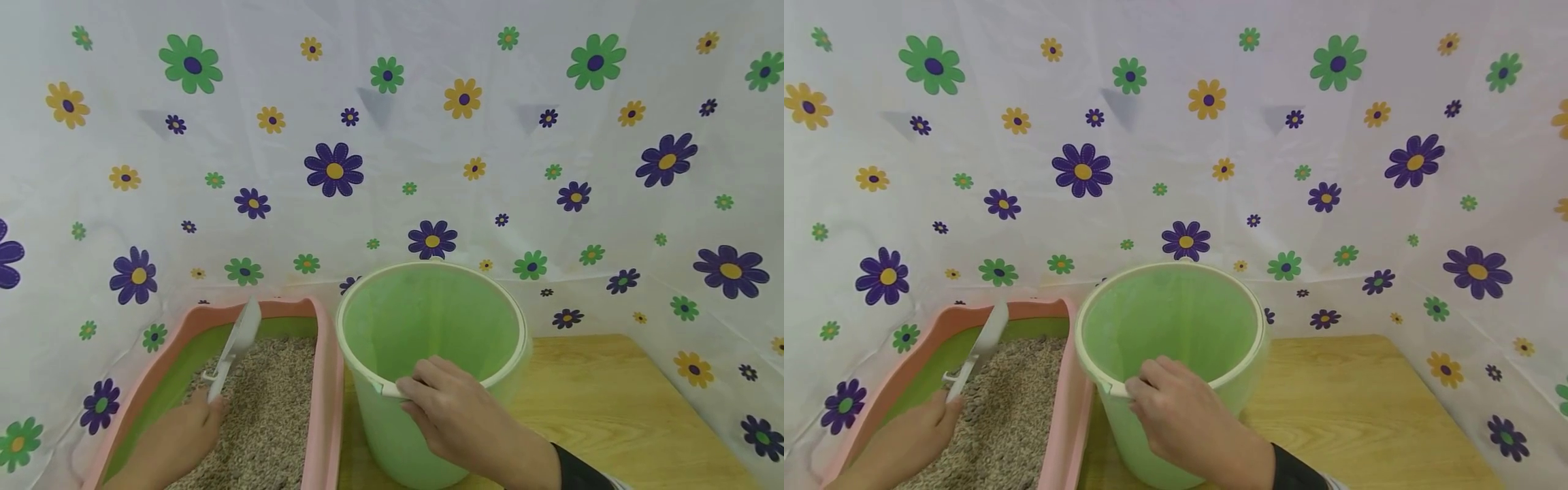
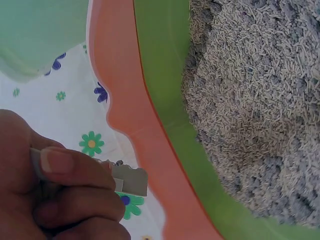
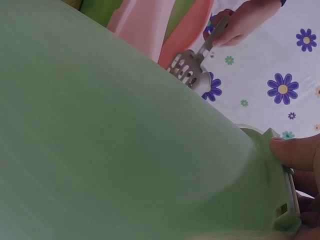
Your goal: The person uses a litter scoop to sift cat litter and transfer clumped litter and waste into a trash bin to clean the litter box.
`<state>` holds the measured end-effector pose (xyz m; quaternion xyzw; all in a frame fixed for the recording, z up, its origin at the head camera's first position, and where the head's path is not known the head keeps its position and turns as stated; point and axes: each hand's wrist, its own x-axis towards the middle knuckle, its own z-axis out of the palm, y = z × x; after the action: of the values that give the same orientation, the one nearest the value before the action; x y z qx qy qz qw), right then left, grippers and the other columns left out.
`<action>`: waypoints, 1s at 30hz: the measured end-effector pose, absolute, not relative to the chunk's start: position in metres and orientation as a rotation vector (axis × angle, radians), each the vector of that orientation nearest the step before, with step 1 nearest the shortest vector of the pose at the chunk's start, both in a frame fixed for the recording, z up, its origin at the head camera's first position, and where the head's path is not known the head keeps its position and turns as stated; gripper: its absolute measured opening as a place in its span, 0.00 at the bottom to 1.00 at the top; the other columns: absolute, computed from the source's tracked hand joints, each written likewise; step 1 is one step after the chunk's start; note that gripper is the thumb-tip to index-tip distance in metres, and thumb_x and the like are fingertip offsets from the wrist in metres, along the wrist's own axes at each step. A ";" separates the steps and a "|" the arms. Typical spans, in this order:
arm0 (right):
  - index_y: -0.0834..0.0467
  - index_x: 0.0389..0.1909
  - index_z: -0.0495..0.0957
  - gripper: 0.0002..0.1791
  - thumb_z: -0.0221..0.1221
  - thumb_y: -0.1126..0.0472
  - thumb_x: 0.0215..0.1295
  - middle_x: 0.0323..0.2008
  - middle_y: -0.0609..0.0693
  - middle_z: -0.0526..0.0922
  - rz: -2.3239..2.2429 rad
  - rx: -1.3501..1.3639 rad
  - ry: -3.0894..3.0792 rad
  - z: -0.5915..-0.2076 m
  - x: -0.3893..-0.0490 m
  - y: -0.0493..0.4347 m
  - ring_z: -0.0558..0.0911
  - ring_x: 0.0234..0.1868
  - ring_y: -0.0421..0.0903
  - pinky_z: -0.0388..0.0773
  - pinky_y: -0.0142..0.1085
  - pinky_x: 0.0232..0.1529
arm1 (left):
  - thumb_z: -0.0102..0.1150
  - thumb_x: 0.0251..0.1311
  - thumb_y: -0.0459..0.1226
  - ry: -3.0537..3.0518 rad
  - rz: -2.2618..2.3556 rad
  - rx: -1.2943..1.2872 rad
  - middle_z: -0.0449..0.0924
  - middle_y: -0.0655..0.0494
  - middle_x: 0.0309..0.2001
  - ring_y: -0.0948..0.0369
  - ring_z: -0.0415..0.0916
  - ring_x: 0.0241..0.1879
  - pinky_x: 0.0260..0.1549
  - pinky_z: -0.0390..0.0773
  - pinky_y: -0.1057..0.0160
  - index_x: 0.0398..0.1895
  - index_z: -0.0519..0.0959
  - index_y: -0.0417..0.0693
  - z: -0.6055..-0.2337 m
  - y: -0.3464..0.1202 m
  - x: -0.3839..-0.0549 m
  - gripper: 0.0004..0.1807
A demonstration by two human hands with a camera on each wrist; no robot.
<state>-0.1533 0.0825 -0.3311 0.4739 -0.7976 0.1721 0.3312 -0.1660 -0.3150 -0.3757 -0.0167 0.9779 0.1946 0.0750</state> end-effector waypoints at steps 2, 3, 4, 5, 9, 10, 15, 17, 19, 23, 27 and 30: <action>0.58 0.40 0.84 0.12 0.74 0.69 0.56 0.31 0.44 0.76 0.446 1.240 -2.085 -0.331 -0.153 0.082 0.71 0.32 0.39 0.70 0.23 0.36 | 0.29 0.84 0.48 2.937 0.621 -0.050 0.67 0.53 0.23 0.57 0.64 0.21 0.21 0.66 0.58 0.38 0.71 0.41 -0.376 -0.320 -0.167 0.24; 0.58 0.40 0.84 0.12 0.74 0.69 0.56 0.31 0.44 0.76 0.447 1.240 -2.087 -0.331 -0.153 0.082 0.71 0.32 0.39 0.70 0.23 0.36 | 0.29 0.84 0.48 2.942 0.615 -0.052 0.67 0.53 0.24 0.58 0.64 0.21 0.21 0.66 0.58 0.36 0.70 0.42 -0.376 -0.322 -0.167 0.25; 0.58 0.40 0.84 0.12 0.74 0.69 0.57 0.31 0.44 0.76 0.445 1.243 -2.088 -0.331 -0.154 0.082 0.71 0.32 0.38 0.69 0.23 0.36 | 0.30 0.84 0.48 2.948 0.597 -0.060 0.67 0.53 0.24 0.58 0.64 0.21 0.21 0.67 0.57 0.35 0.70 0.43 -0.376 -0.324 -0.167 0.24; 0.58 0.41 0.84 0.12 0.73 0.68 0.57 0.32 0.44 0.76 0.443 1.246 -2.090 -0.331 -0.154 0.082 0.71 0.32 0.38 0.69 0.23 0.35 | 0.30 0.83 0.48 2.956 0.566 -0.071 0.68 0.53 0.24 0.57 0.65 0.21 0.21 0.68 0.57 0.35 0.70 0.42 -0.376 -0.326 -0.167 0.24; 0.57 0.41 0.83 0.11 0.73 0.68 0.58 0.32 0.43 0.76 0.448 1.246 -2.096 -0.331 -0.154 0.083 0.70 0.32 0.38 0.69 0.23 0.35 | 0.35 0.80 0.48 3.000 0.355 -0.118 0.70 0.49 0.25 0.54 0.71 0.23 0.23 0.73 0.52 0.39 0.68 0.33 -0.374 -0.330 -0.168 0.24; 0.57 0.41 0.83 0.11 0.73 0.68 0.58 0.32 0.43 0.76 0.449 1.245 -2.097 -0.331 -0.154 0.083 0.70 0.33 0.38 0.69 0.23 0.35 | 0.36 0.80 0.47 3.015 0.303 -0.130 0.70 0.48 0.25 0.52 0.72 0.24 0.23 0.73 0.50 0.39 0.67 0.32 -0.374 -0.331 -0.168 0.23; 0.58 0.40 0.83 0.11 0.73 0.69 0.58 0.31 0.44 0.76 0.469 1.240 -2.097 -0.331 -0.153 0.083 0.71 0.32 0.38 0.70 0.23 0.36 | 0.42 0.77 0.45 3.099 0.115 -0.143 0.68 0.46 0.22 0.51 0.70 0.20 0.20 0.73 0.50 0.37 0.64 0.31 -0.376 -0.327 -0.164 0.21; 0.58 0.40 0.83 0.11 0.73 0.69 0.58 0.31 0.44 0.76 0.471 1.243 -2.094 -0.331 -0.153 0.082 0.71 0.32 0.39 0.70 0.23 0.36 | 0.43 0.76 0.44 3.141 0.063 -0.138 0.66 0.47 0.20 0.51 0.68 0.18 0.17 0.72 0.52 0.36 0.62 0.33 -0.377 -0.324 -0.161 0.20; 0.58 0.40 0.83 0.11 0.73 0.69 0.58 0.32 0.44 0.76 0.471 1.244 -2.092 -0.331 -0.154 0.082 0.71 0.33 0.39 0.70 0.24 0.36 | 0.45 0.75 0.42 3.198 0.016 -0.117 0.65 0.48 0.18 0.52 0.66 0.16 0.15 0.70 0.54 0.34 0.61 0.34 -0.378 -0.322 -0.159 0.18; 0.58 0.40 0.83 0.12 0.73 0.69 0.57 0.32 0.45 0.77 0.472 1.245 -2.085 -0.332 -0.154 0.082 0.72 0.33 0.39 0.72 0.25 0.37 | 0.47 0.73 0.39 3.307 -0.044 -0.078 0.63 0.50 0.16 0.53 0.64 0.13 0.12 0.68 0.55 0.31 0.59 0.36 -0.379 -0.317 -0.155 0.17; 0.58 0.40 0.83 0.12 0.73 0.70 0.57 0.32 0.45 0.77 0.478 1.249 -2.087 -0.331 -0.153 0.082 0.71 0.33 0.39 0.71 0.24 0.37 | 0.51 0.70 0.37 3.411 -0.093 -0.008 0.61 0.52 0.15 0.55 0.62 0.12 0.10 0.66 0.55 0.28 0.59 0.38 -0.380 -0.316 -0.152 0.17; 0.58 0.40 0.83 0.12 0.73 0.69 0.58 0.32 0.44 0.76 0.479 1.252 -2.090 -0.330 -0.153 0.082 0.71 0.33 0.39 0.71 0.24 0.36 | 0.53 0.68 0.35 3.456 -0.107 0.037 0.61 0.53 0.14 0.55 0.62 0.11 0.09 0.66 0.55 0.27 0.59 0.39 -0.381 -0.316 -0.151 0.17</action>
<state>-0.1531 0.0819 -0.3304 0.4770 -0.7965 0.1825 0.3236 -0.1506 -0.3162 -0.3807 0.0106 0.9870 -0.0305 -0.1575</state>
